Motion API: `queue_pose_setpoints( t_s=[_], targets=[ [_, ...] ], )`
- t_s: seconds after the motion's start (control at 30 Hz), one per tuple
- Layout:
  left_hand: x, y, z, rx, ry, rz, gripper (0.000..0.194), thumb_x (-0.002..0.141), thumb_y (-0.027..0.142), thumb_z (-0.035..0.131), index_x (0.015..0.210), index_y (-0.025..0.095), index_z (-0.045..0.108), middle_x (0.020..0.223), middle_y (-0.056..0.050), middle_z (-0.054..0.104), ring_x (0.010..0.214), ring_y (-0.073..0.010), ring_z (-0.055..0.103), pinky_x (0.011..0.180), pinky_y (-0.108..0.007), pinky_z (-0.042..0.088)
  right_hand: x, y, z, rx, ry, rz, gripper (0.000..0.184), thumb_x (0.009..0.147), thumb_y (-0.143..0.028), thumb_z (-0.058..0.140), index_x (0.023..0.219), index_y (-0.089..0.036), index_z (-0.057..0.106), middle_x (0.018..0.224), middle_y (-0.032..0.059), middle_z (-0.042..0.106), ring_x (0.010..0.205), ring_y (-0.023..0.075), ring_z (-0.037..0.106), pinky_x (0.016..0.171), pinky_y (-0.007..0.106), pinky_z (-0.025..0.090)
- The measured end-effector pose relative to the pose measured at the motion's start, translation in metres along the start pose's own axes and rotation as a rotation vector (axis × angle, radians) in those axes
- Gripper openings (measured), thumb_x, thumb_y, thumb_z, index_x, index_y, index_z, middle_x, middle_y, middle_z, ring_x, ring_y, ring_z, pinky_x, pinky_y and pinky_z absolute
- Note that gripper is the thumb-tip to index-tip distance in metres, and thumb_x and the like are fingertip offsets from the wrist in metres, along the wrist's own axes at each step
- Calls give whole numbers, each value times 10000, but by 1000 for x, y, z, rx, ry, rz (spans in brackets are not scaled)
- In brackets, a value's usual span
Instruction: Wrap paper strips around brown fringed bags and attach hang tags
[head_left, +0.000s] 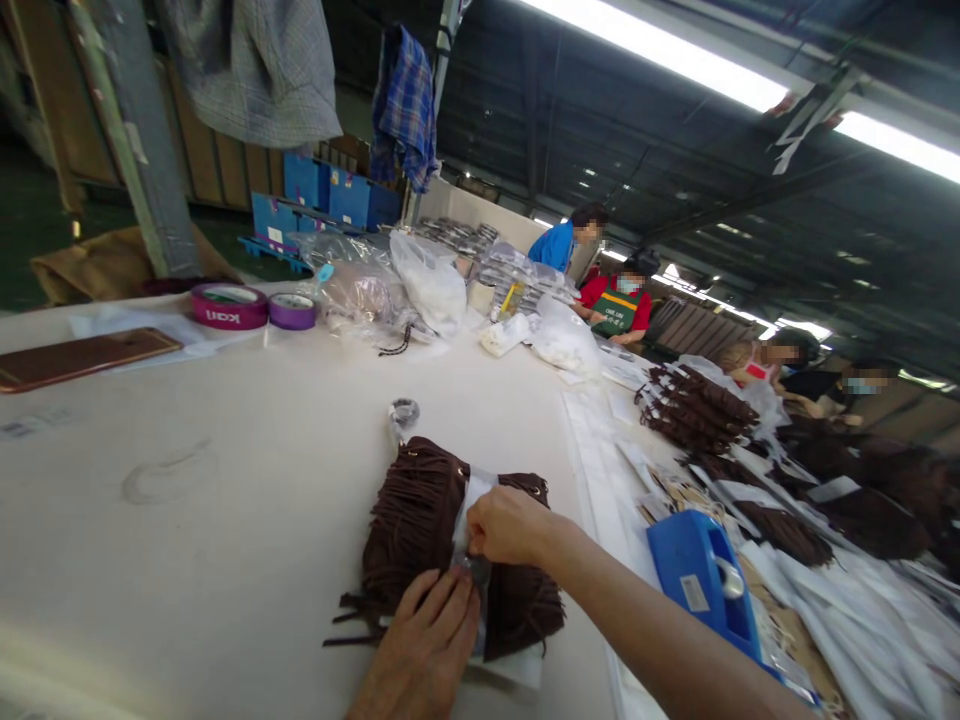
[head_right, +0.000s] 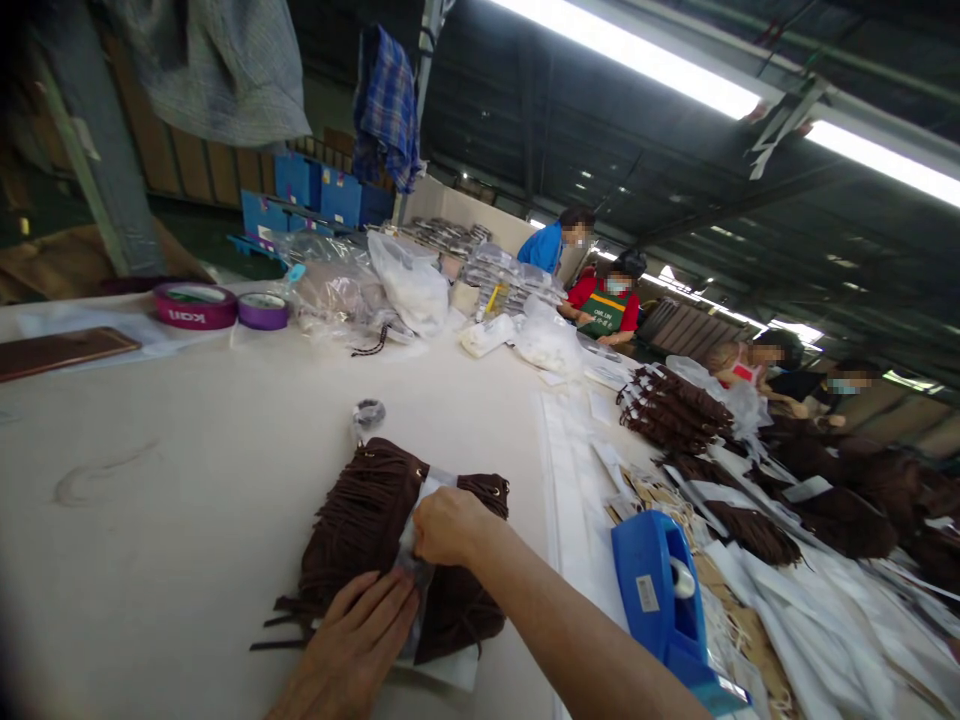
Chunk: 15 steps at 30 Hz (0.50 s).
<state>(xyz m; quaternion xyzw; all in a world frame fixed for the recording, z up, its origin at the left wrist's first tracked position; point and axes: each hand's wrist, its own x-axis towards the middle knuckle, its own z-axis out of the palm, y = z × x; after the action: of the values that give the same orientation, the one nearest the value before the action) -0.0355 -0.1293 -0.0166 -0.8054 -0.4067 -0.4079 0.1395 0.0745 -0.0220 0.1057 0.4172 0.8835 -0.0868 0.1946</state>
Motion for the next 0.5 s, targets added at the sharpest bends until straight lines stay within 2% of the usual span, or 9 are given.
queue_pose_setpoints(
  t_s=[0.13,0.3,0.4,0.5],
  targets=[
    [-2,-1,5,-20,20,-7,381,896,140,241,991,136,610,992,-56,648,1005,-170,513,958,-339,287,10,10,0,134,-32,78,167,636,-300,728,710,-151,709,627,48,670,644,183,634,517,207,407],
    [-3,-3,8,-20,29,4,364,866,105,269,1007,145,602,1000,-51,647,1009,-165,513,956,-330,290,14,23,12,342,-58,139,201,657,-362,715,698,-170,673,424,-64,505,427,85,533,402,147,359],
    [-2,-3,7,-12,36,1,367,821,61,301,1019,154,596,993,-47,647,1005,-159,512,954,-329,293,14,31,18,390,37,179,266,588,-374,767,702,-167,646,454,-73,504,451,81,518,410,150,345],
    [-4,-4,8,-26,38,-3,373,808,47,309,1027,154,591,1002,-40,649,1007,-157,513,956,-331,288,13,38,21,370,206,243,401,508,-372,816,781,-153,621,550,-47,552,518,106,517,440,183,338]
  ],
)
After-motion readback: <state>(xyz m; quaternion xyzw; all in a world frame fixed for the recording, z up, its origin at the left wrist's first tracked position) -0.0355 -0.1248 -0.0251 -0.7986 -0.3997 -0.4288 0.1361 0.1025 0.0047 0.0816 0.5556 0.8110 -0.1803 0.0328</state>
